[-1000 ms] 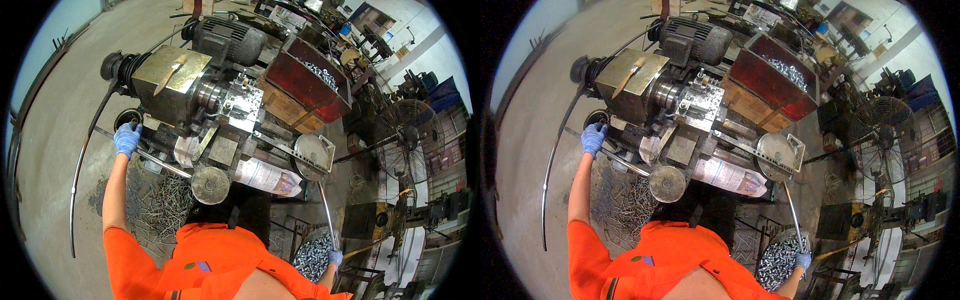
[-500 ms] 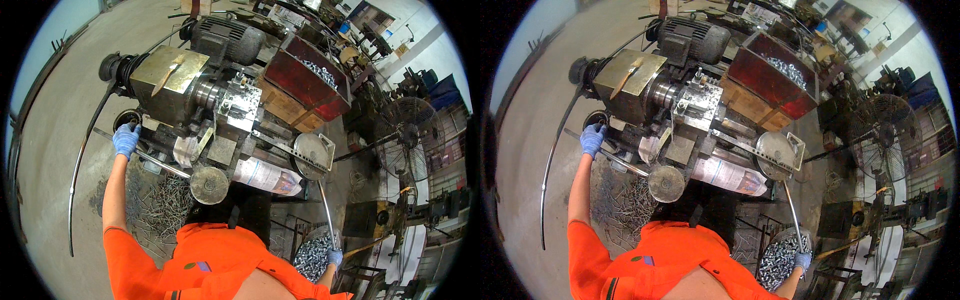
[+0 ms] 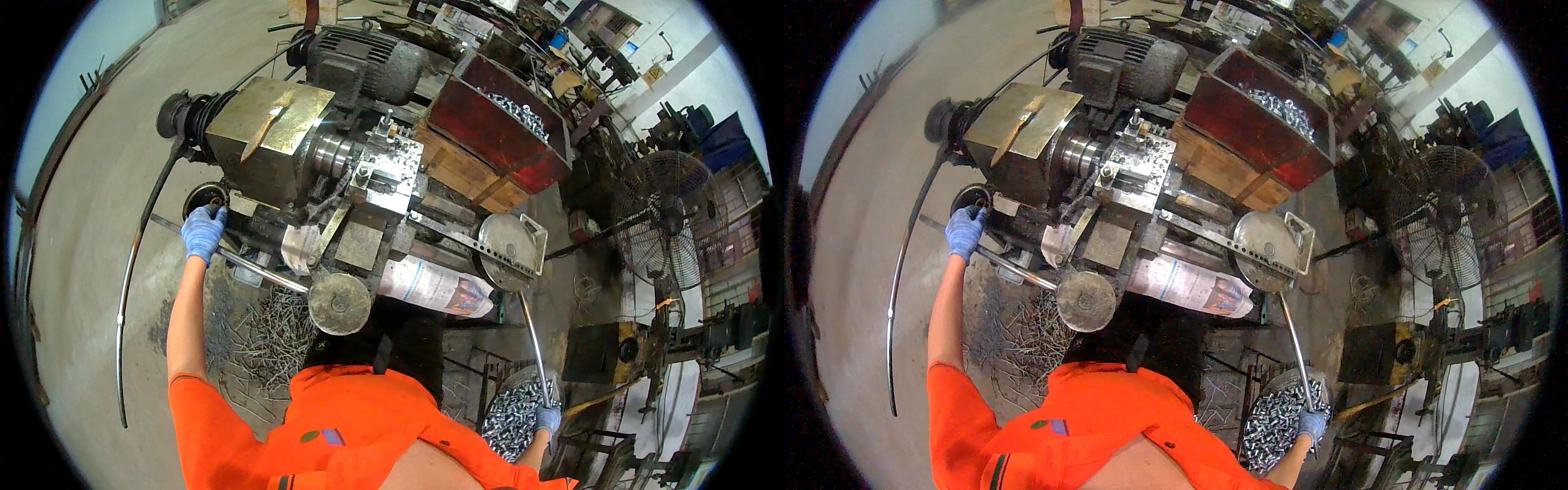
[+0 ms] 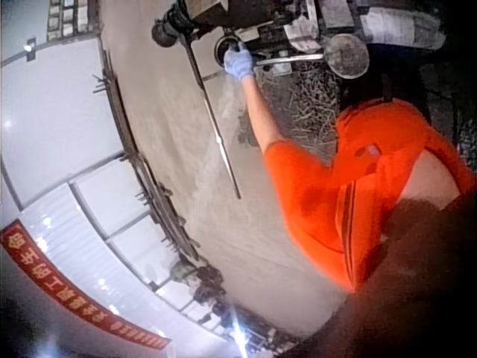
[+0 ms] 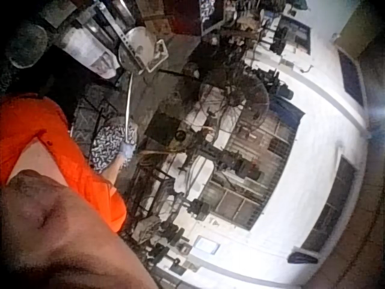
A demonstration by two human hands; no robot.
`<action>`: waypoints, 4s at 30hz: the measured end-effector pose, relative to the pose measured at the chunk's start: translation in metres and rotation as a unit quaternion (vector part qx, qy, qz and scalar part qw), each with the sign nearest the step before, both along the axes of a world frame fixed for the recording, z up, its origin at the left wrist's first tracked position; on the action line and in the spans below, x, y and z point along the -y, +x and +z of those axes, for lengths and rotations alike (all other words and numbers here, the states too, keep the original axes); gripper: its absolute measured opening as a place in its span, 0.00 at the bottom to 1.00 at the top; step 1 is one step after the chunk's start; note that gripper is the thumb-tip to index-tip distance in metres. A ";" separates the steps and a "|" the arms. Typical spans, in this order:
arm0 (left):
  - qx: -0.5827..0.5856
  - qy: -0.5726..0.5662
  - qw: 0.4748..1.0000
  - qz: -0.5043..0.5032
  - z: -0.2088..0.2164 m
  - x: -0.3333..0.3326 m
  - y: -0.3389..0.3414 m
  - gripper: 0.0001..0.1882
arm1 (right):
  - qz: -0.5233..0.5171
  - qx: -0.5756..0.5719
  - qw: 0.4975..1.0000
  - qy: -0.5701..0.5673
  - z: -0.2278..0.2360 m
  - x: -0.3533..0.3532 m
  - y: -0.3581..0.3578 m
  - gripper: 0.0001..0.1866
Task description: The person operates a manual metal lathe to process small cylindrical parts, placing individual pieces into the chuck, tightening them, and using a lever to engage the cutting tool.
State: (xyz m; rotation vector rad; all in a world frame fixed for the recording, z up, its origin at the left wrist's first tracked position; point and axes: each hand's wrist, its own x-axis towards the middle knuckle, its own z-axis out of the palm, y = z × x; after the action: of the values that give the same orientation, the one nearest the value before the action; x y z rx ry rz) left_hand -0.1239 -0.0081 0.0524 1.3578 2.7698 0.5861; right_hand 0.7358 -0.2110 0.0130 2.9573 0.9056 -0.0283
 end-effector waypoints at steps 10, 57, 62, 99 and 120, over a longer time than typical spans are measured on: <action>0.004 0.004 1.000 -0.004 0.004 -0.001 0.004 0.18 | -0.033 0.030 0.999 -0.008 -0.002 0.000 -0.005 0.26; 0.015 0.025 1.000 -0.005 -0.005 0.000 -0.002 0.19 | -0.049 0.004 0.998 -0.027 0.005 0.012 -0.035 0.24; 0.013 0.029 0.999 -0.005 -0.004 -0.002 -0.001 0.18 | -0.050 0.026 0.998 -0.027 -0.010 0.021 -0.023 0.24; 0.185 0.239 0.953 0.018 -0.035 0.010 -0.007 0.19 | 0.232 0.162 0.958 -0.040 0.051 -0.349 -0.089 0.32; 0.064 -0.147 0.987 0.015 -0.199 0.032 0.021 0.24 | 0.272 -0.138 0.945 0.119 -0.030 -0.140 -0.176 0.19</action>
State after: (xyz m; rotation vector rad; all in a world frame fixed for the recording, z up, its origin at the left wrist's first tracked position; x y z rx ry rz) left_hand -0.1028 -0.0396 -0.1468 1.1740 2.6455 0.2419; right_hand 0.5596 -0.0710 -0.0170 2.8284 1.8558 -0.3396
